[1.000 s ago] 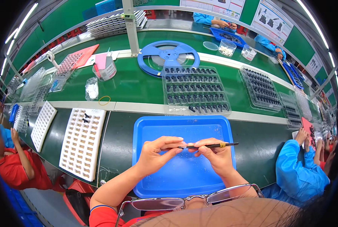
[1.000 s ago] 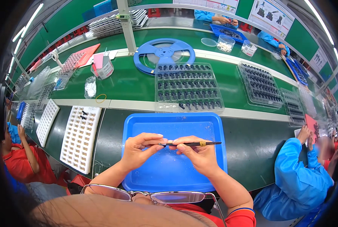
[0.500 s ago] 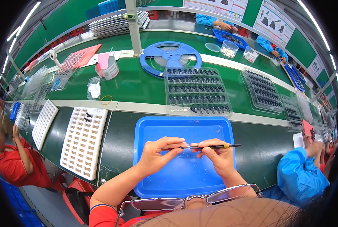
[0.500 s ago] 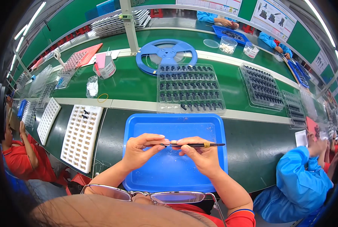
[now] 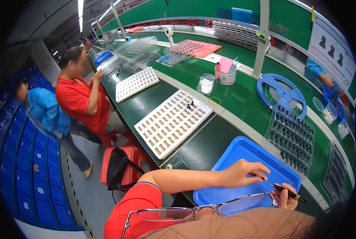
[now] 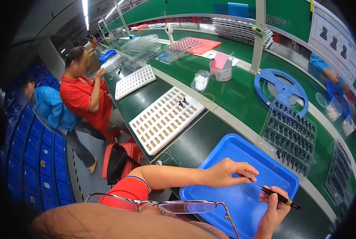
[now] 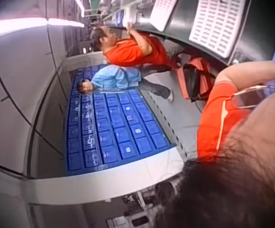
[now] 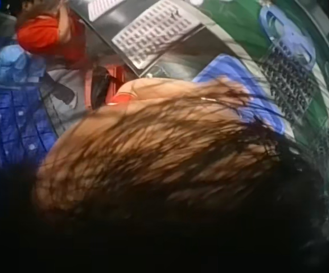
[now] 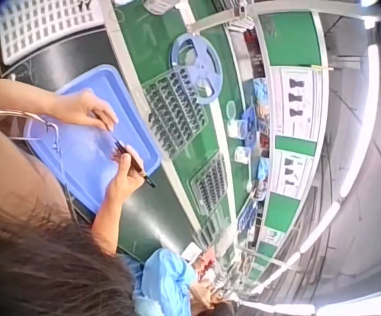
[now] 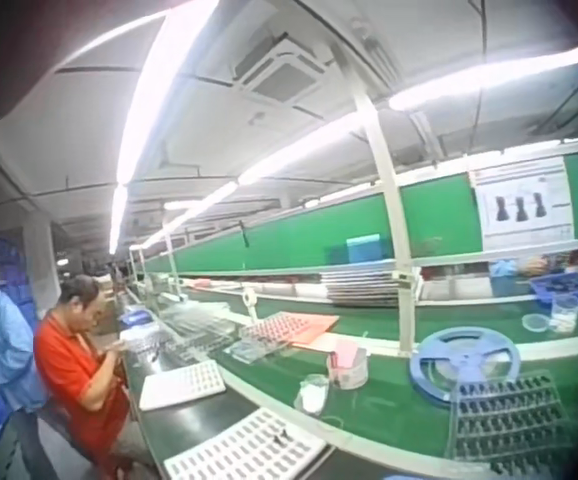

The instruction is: Assembling tiny components onto a circuit board or sub-assembly using precision tools.

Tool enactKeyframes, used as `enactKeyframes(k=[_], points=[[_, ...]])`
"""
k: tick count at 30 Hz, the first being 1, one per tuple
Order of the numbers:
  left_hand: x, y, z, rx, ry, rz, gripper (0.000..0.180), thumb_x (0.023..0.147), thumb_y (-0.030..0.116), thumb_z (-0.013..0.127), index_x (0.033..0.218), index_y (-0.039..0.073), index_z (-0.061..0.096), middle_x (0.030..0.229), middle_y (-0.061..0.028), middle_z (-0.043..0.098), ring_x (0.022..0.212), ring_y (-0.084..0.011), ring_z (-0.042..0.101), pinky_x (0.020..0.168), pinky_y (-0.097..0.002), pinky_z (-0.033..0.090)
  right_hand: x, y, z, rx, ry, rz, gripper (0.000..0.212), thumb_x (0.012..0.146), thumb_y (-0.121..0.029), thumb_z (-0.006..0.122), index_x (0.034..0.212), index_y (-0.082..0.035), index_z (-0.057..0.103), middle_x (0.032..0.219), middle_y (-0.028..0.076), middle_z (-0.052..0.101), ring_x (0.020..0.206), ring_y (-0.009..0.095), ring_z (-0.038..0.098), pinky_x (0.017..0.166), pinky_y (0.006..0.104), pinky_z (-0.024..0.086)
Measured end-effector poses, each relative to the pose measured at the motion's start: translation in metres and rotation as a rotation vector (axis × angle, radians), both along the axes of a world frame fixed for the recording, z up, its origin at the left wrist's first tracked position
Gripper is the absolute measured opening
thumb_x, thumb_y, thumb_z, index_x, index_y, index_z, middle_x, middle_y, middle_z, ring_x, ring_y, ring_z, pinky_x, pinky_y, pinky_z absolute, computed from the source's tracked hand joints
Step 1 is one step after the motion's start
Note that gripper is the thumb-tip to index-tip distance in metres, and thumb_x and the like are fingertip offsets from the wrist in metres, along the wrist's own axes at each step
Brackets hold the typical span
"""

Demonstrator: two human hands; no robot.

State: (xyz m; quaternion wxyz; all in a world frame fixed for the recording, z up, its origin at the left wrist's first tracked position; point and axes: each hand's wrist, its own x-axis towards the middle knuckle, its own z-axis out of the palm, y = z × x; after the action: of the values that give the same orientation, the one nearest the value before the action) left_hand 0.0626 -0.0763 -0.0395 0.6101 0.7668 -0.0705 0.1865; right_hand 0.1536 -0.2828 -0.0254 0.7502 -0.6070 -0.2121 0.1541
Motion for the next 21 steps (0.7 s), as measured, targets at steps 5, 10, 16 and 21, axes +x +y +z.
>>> enactKeyframes(k=[5, 10, 16, 21], points=[[0.01, 0.003, 0.003, 0.009, -0.011, -0.034, 0.031, 0.087, 0.004, 0.066, 0.118, 0.001, 0.059, 0.102, -0.0107, 0.072, 0.097, -0.0189, 0.069, 0.084, -0.0291, 0.054, -0.01, -0.007, 0.01, 0.015, 0.01, -0.01, 0.019, 0.093, -0.013, 0.06, 0.101, 0.004, 0.061, 0.091, 0.018, 0.068, 0.071, 0.021, 0.068, 0.062, 0.0292, 0.054], [0.01, 0.012, 0.005, 0.057, 0.1, 0.041, 0.03, 0.089, 0.002, 0.063, 0.119, 0.0, 0.058, 0.105, -0.0111, 0.071, 0.097, -0.0183, 0.068, 0.084, -0.0305, 0.055, -0.003, 0.006, 0.009, 0.024, 0.053, 0.18, 0.017, 0.094, -0.008, 0.059, 0.107, 0.001, 0.064, 0.093, 0.016, 0.068, 0.079, 0.019, 0.068, 0.07, 0.0294, 0.055], [0.011, 0.008, 0.005, 0.051, 0.128, 0.062, 0.031, 0.084, -0.004, 0.066, 0.114, -0.002, 0.058, 0.1, -0.0128, 0.072, 0.093, -0.0175, 0.069, 0.082, -0.0277, 0.055, 0.006, -0.003, 0.022, 0.032, 0.133, 0.067, 0.018, 0.094, -0.008, 0.059, 0.108, 0.003, 0.062, 0.091, 0.014, 0.068, 0.083, 0.021, 0.069, 0.074, 0.0322, 0.057], [0.011, 0.001, -0.004, -0.097, 0.156, 0.087, 0.031, 0.083, -0.007, 0.066, 0.113, -0.003, 0.057, 0.097, -0.0157, 0.071, 0.09, -0.0202, 0.069, 0.079, -0.0288, 0.056, 0.022, -0.035, 0.02, 0.007, 0.137, 0.182, 0.018, 0.092, -0.005, 0.061, 0.109, 0.002, 0.063, 0.095, 0.011, 0.067, 0.09, 0.019, 0.068, 0.078, 0.0316, 0.056]])
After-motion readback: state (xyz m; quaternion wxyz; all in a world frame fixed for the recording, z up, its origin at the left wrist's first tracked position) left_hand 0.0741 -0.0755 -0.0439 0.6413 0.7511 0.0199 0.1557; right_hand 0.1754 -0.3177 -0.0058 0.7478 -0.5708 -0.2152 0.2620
